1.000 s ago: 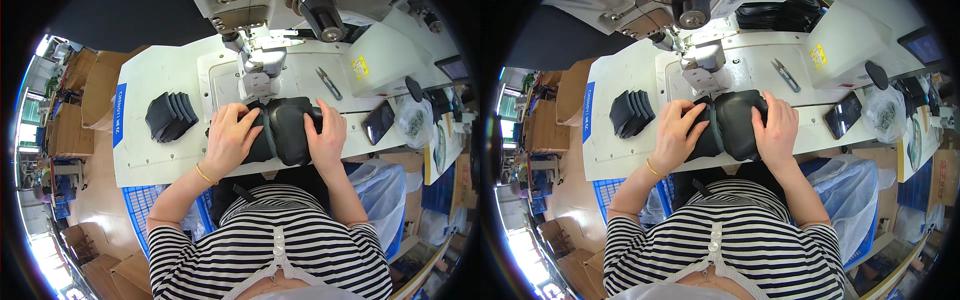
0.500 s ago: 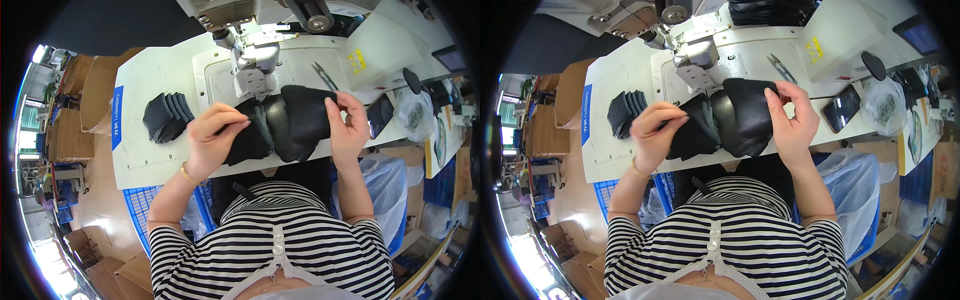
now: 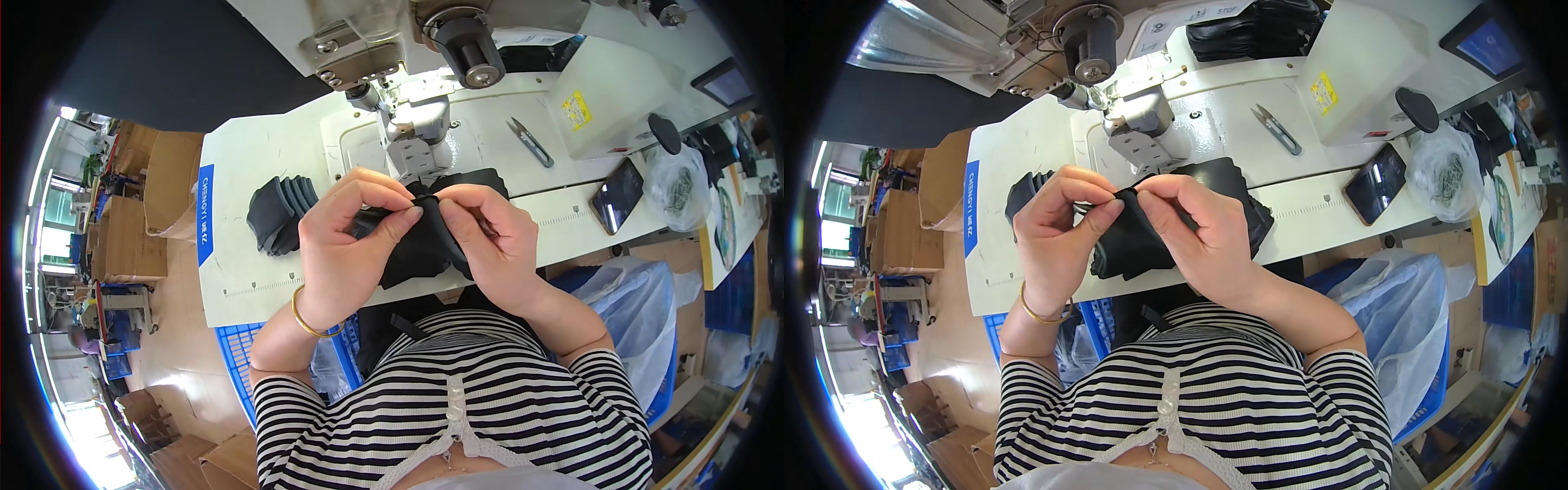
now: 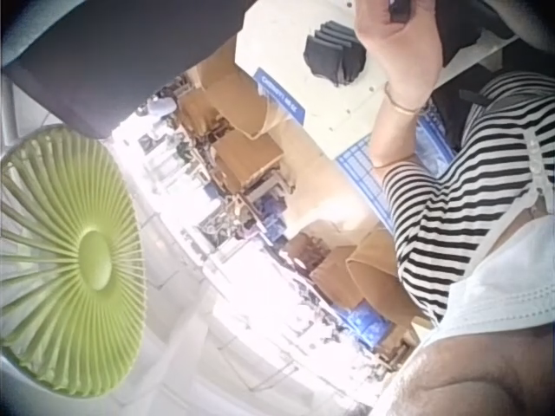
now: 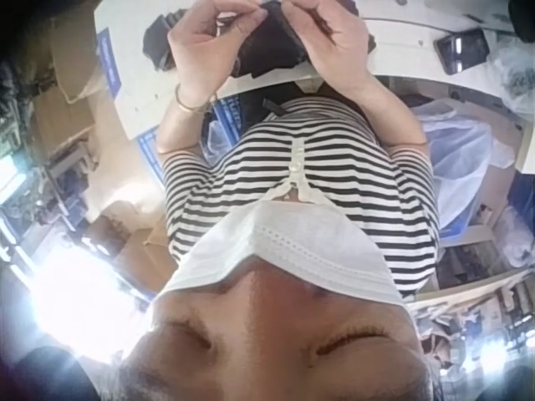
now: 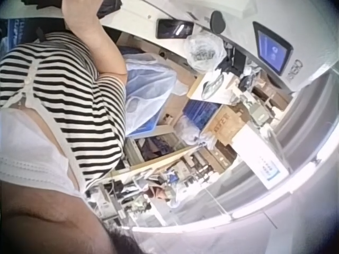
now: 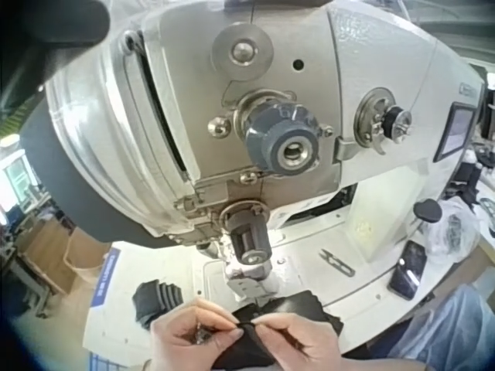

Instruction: Stitch together the upper components of a shoe using an industrial sewing machine.

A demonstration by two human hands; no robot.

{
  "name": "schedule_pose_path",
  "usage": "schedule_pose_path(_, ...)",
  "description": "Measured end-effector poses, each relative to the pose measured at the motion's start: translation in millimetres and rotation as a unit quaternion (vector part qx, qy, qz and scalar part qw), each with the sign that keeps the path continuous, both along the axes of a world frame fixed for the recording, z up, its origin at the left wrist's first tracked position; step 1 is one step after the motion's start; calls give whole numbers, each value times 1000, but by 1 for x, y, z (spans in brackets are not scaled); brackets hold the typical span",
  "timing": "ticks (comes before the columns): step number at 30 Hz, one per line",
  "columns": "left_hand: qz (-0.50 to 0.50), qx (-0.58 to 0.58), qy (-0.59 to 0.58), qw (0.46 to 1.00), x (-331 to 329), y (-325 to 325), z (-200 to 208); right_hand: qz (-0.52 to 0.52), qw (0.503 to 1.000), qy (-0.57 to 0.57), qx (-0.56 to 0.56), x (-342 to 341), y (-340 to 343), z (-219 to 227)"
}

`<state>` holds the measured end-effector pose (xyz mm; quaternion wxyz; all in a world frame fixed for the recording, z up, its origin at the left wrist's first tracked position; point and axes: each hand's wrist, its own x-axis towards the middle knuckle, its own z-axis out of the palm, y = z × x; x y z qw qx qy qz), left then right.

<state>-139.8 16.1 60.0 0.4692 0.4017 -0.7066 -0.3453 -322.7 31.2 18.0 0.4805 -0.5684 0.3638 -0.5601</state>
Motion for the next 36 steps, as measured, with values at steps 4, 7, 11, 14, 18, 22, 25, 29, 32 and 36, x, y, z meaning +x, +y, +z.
schedule_pose_path(4, 5, 12, 34, 999, -3, -2, -7, -22, 999, -15, -42, 5, -2, -1)
schedule_pose_path(7, 1, 6, 59, 998, -5, -4, -9, -36, 998, 26, -36, 4, -2, 2)
schedule_pose_path(11, 37, 62, 81, 994, -10, -3, -2, -45, 997, 38, -50, 4, -4, 1)
schedule_pose_path(14, -1, 59, 13, 998, -3, -8, -2, -51, 994, 55, -79, 3, -6, -2)
schedule_pose_path(18, 2, 63, -1, 998, -3, -8, -2, -61, 993, 66, -73, 4, -6, -1)
schedule_pose_path(22, 19, -2, -21, 1000, -2, -9, -4, -64, 993, 73, -62, 4, -8, 1)
schedule_pose_path(25, 55, 6, 66, 996, 1, -13, -6, -76, 989, 73, -106, 4, -9, -3)
schedule_pose_path(29, 75, 56, 142, 985, 8, -17, -12, -73, 972, 165, -147, -5, -5, -5)
schedule_pose_path(32, 64, 81, 178, 979, 8, -18, -12, -76, 972, 161, -151, -4, -7, -4)
schedule_pose_path(36, 60, 91, 203, 973, 6, -18, -12, -51, 988, 117, -90, -6, -6, -2)
